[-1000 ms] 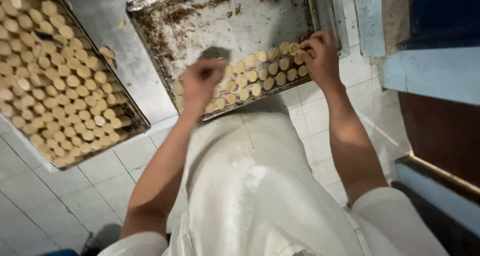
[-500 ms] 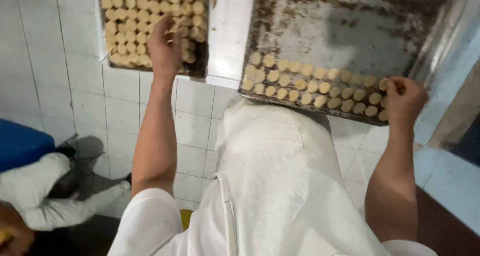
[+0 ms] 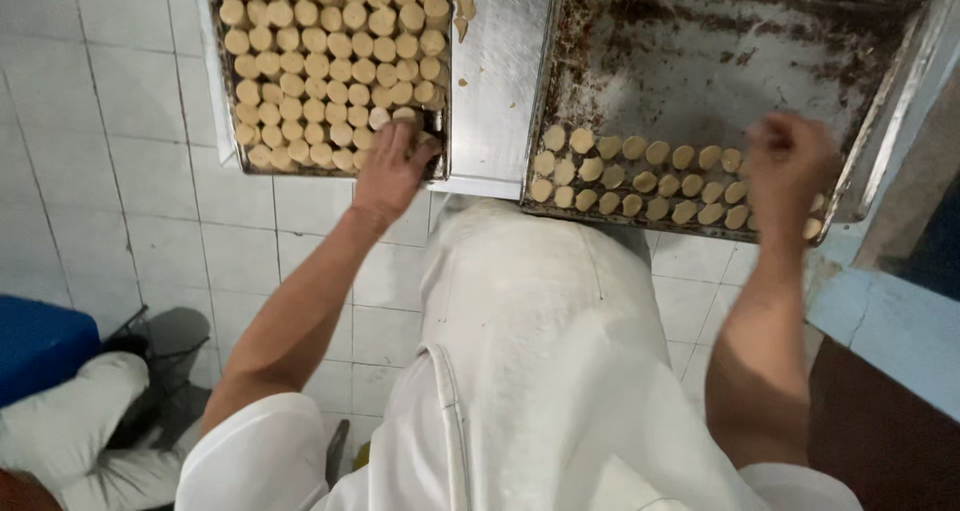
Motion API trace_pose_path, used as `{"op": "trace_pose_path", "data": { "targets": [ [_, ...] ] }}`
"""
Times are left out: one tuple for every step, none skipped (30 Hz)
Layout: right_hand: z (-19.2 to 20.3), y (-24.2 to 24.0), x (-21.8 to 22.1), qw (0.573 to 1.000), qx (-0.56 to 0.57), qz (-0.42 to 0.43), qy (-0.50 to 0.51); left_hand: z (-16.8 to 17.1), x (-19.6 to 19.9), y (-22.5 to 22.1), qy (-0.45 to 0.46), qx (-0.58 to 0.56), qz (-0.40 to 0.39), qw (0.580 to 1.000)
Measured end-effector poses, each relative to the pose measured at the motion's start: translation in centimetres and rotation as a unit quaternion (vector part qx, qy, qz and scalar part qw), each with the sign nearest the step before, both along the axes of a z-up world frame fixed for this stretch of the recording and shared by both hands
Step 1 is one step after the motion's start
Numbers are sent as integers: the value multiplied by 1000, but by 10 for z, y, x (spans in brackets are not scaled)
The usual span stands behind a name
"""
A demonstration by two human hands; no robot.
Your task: The person takes small pieces of dough from a tray and arranges them in rows onto a flat baking sheet by hand.
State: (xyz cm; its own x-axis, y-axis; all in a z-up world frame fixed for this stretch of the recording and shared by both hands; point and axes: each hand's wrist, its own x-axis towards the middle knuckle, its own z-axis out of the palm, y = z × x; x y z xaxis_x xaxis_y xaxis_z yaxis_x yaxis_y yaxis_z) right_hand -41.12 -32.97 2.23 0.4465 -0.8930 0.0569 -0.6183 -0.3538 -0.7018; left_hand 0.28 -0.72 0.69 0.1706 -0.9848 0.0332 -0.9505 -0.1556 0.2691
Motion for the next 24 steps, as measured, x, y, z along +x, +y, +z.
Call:
{"op": "trace_pose_path", "data": {
  "targets": [
    [2,8,25,999,7,18,-27,4,-3,-6,81,-46,46,995],
    [4,21,48,998,61,21,-20,5,-11,-17,161,-91,92,978],
    [5,33,74,989,147,20,-15,7,-21,-30,242,-134,136,951],
    [6,45,100,969,240,41,-44,9,-27,-43,350,-91,185,914],
    [8,54,123,949,299,87,-56,9,-32,-61,453,-44,228,860],
    [10,65,145,948,278,144,-63,8,-36,-75,548,5,267,793],
    [13,72,163,936,282,186,-98,8,-42,-87,595,-27,246,764],
    [16,75,177,922,285,228,-132,8,-48,-96,641,-57,224,732],
    [20,77,189,928,263,235,-123,7,-52,-102,683,-87,203,696],
    [23,77,197,933,241,241,-114,7,-56,-106,680,-94,196,700],
    [26,75,203,937,220,250,-105,6,-58,-107,675,-102,191,705],
    [27,73,205,932,244,246,-106,5,-60,-109,670,-110,187,710],
    [27,72,206,925,270,244,-108,3,-62,-108,647,-116,186,731],
    [26,71,204,917,297,243,-109,1,-64,-108,622,-121,185,751],
    [23,70,203,916,296,251,-106,-1,-66,-107,597,-126,185,771],
    [18,69,200,914,295,258,-103,-4,-68,-107,629,-104,209,741],
    [12,67,198,913,293,266,-100,-7,-69,-109,659,-83,231,710],
    [5,65,196,915,291,261,-102,-10,-69,-111,688,-62,253,677],
    [-2,63,194,918,288,253,-103,-14,-69,-112,710,-73,260,651],
    [-9,61,191,921,285,246,-104,-18,-68,-113,730,-84,266,623],
    [-16,58,190,943,222,240,-68,-21,-67,-115,750,-95,270,596],
    [-21,56,189,959,157,232,-31,-23,-67,-115,746,-97,269,601],
    [-24,55,187,971,93,223,6,-25,-66,-114,741,-98,269,607],
    [-26,54,184,971,121,206,19,-27,-66,-114,737,-99,269,612]
  ]
}}
